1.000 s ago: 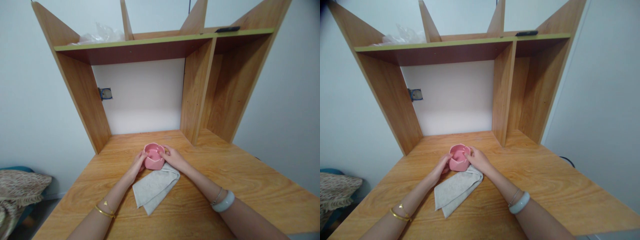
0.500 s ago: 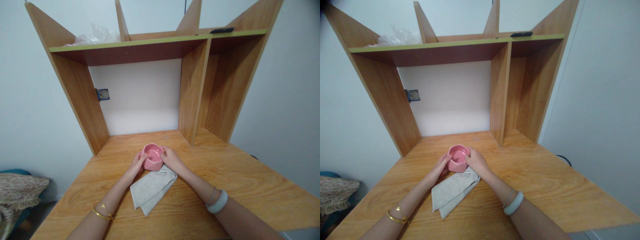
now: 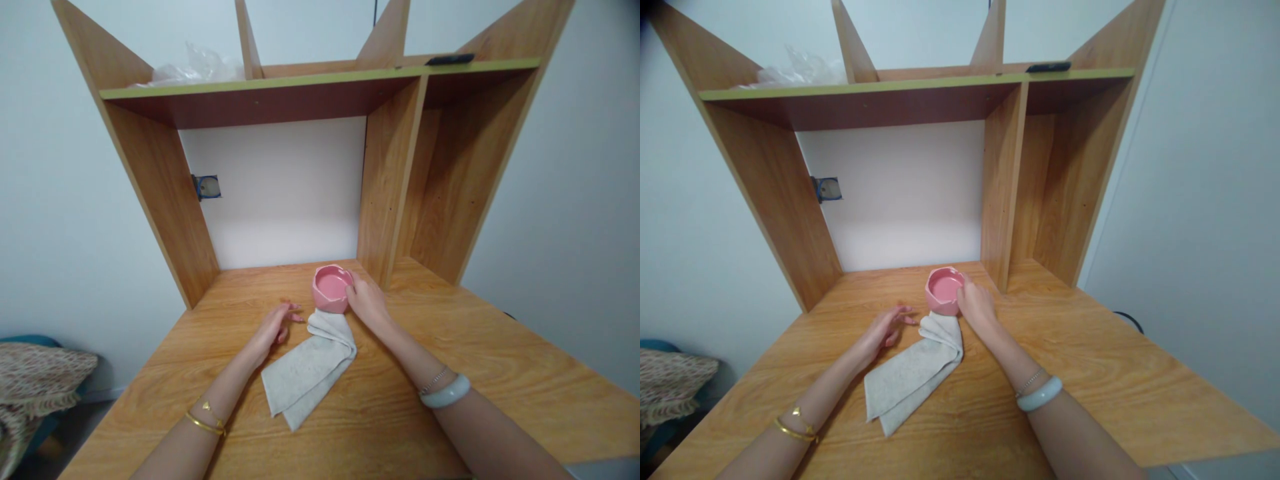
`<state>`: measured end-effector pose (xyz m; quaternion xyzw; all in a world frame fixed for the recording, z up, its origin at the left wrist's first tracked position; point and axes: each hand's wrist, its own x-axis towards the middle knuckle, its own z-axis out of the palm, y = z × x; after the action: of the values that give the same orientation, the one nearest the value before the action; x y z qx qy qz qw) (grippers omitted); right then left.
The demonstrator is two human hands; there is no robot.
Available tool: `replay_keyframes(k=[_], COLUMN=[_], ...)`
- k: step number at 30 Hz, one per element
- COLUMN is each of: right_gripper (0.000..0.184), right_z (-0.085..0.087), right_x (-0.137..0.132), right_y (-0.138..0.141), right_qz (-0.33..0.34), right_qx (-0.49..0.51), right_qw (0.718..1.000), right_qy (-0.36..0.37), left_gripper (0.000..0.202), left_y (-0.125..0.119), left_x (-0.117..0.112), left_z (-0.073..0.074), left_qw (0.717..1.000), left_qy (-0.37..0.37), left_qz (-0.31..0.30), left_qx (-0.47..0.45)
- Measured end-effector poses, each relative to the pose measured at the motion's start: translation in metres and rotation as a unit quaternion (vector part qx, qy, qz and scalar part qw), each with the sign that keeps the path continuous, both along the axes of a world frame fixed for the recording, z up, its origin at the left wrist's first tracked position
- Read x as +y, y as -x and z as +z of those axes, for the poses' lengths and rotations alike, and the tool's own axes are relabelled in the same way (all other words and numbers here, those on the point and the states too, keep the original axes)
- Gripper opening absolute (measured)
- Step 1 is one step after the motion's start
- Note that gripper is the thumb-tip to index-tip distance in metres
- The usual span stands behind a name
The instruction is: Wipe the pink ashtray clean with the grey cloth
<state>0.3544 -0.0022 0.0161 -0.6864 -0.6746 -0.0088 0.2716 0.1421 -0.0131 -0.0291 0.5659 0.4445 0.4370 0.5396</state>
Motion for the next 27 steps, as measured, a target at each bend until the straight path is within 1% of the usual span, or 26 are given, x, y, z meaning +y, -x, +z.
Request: replay_keyframes(k=[3,5,8,18,27], right_gripper=[0.036,0.035,0.034,0.033,0.034], right_z=[0.006,0.006,0.003,-0.004,-0.006], right_x=[0.002,0.005,0.011,0.019,0.021], right_y=[-0.013,-0.021,-0.032,-0.048,-0.054], right_qz=[-0.057,-0.085,-0.111,-0.133,-0.152], right_qx=[-0.039,-0.045,-0.042,-0.03,-0.034], right_qw=[0.997,0.993,0.989,0.985,0.982], right_qy=[0.042,0.069,0.091,0.103,0.107], left_gripper=[0.045,0.044,0.046,0.045,0.042], left_y=[0.0,0.0,0.0,-0.001,-0.002], left_x=[0.0,0.001,0.001,-0.001,-0.006], left_z=[-0.001,-0.002,-0.003,0.0,0.003], left_qw=[1.0,1.0,0.999,0.997,0.998], left_qy=[-0.012,-0.015,-0.021,-0.044,-0.037], left_qz=[-0.001,-0.009,-0.025,-0.042,-0.036], left_qx=[0.01,0.01,0.015,0.04,0.041])
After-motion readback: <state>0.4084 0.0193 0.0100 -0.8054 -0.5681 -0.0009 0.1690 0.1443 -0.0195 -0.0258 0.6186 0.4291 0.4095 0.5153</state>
